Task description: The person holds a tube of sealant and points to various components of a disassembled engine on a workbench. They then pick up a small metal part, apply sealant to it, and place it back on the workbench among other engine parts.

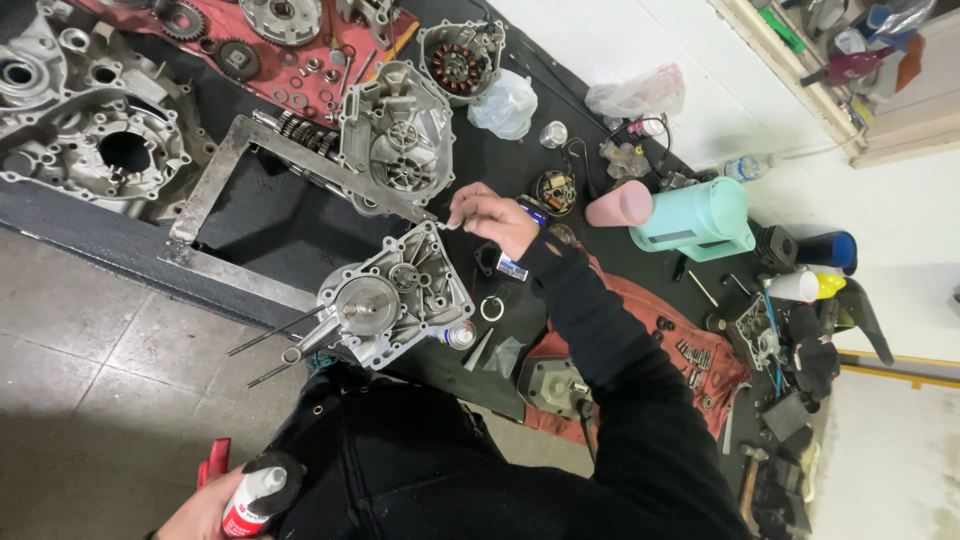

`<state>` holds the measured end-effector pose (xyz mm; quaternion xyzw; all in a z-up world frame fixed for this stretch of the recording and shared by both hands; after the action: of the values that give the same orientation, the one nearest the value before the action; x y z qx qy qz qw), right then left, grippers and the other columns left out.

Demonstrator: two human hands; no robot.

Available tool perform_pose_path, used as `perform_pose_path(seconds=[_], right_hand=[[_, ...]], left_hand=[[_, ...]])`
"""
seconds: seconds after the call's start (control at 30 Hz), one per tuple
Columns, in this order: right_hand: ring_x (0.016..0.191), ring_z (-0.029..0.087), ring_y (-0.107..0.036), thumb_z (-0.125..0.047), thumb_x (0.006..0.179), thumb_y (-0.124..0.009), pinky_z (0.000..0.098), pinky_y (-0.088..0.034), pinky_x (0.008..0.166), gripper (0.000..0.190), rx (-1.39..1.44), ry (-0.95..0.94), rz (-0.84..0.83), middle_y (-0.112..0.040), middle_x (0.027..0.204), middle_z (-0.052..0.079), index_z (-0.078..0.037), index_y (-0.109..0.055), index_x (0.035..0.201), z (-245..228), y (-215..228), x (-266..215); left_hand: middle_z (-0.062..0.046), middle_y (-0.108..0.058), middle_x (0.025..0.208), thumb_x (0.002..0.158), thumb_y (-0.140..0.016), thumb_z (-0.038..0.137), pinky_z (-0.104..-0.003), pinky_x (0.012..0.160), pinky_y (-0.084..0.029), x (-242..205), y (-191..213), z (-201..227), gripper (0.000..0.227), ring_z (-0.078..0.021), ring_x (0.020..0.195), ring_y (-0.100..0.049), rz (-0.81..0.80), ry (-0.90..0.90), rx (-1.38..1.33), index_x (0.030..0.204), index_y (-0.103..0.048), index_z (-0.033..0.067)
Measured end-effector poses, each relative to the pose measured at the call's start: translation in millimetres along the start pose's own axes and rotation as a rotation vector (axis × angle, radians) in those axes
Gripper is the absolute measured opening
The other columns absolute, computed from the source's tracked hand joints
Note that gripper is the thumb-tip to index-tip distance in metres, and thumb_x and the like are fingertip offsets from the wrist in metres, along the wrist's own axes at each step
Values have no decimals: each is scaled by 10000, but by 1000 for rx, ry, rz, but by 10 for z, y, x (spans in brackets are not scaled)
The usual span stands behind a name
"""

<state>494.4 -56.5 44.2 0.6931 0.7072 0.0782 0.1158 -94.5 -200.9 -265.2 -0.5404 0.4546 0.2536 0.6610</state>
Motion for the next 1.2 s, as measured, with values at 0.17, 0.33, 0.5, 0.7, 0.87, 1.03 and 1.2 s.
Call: perform_pose_path(seconds=[0.17, 0.33, 0.5, 0.7, 0.87, 1.03, 1.2], right_hand=[[1153, 201, -525, 25, 903, -555, 316, -426, 992, 191, 211, -49, 16, -569, 1280, 94, -3, -709, 1013, -51, 52, 66], [1267, 211, -482, 9, 906, -550, 353, -351, 1142, 221, -12, 103, -158, -516, 1289, 62, -45, -718, 1040, -754, -255, 262], [1266, 255, -475, 6, 851, -567, 393, -342, 1137, 305, -346, 154, -348, -526, 1265, 59, -124, -768, 1041, -942, -758, 600], [1205, 282, -477, -14, 833, -581, 399, -346, 1105, 321, -482, 180, -481, -538, 1230, 56, -177, -775, 1031, -878, -1089, 723], [1179, 293, -484, -45, 803, -607, 416, -375, 1072, 313, -604, 205, -467, -550, 1196, 50, -205, -779, 1009, -756, -1097, 741], [1175, 310, -487, -58, 793, -616, 439, -375, 1062, 266, -693, 261, -403, -555, 1180, 52, -184, -762, 975, -806, -994, 725], [1181, 298, -500, -34, 797, -605, 426, -382, 1071, 244, -627, 227, -389, -558, 1190, 60, -165, -750, 943, -813, -860, 673]], left_hand=[[-200, -729, 1168, 1065, -641, 355, -484, 644, -651, 230, 7, 195, 523, -366, 989, -666, -267, -68, -46, 1441, -638, -8], [-101, -673, 1287, 659, -886, -53, -296, 985, -443, -1178, -1359, 1021, 851, -172, 1210, -592, -470, -880, 773, 1419, -510, 25], [-81, -670, 1084, 648, -828, -66, -335, 851, -546, -1125, -1282, 811, 834, -173, 966, -607, -266, -548, 678, 1431, -574, 75], [-58, -692, 1053, 593, -803, -75, -291, 941, -470, -1513, -1535, 959, 806, -149, 1018, -620, -170, -681, 677, 1352, -591, 89], [-52, -686, 1132, 585, -803, -67, -289, 980, -467, -1521, -1560, 954, 837, -154, 1098, -659, -151, -687, 686, 1374, -579, 100], [-49, -666, 1215, 594, -794, -83, -282, 1018, -415, -1526, -1591, 964, 903, -151, 1166, -608, -243, -707, 624, 1452, -562, 74], [-79, -719, 1174, 615, -790, -86, -299, 987, -455, -1436, -1498, 892, 839, -168, 1114, -604, -221, -622, 622, 1396, -536, 82]])
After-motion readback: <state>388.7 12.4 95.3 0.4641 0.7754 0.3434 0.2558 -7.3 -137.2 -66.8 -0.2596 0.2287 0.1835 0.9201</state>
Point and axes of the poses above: each hand's wrist, its own x-axis towards the middle knuckle, its own y-axis out of the back of the hand, z = x × y, the point moved 9 cm from there along x, towards the middle knuckle
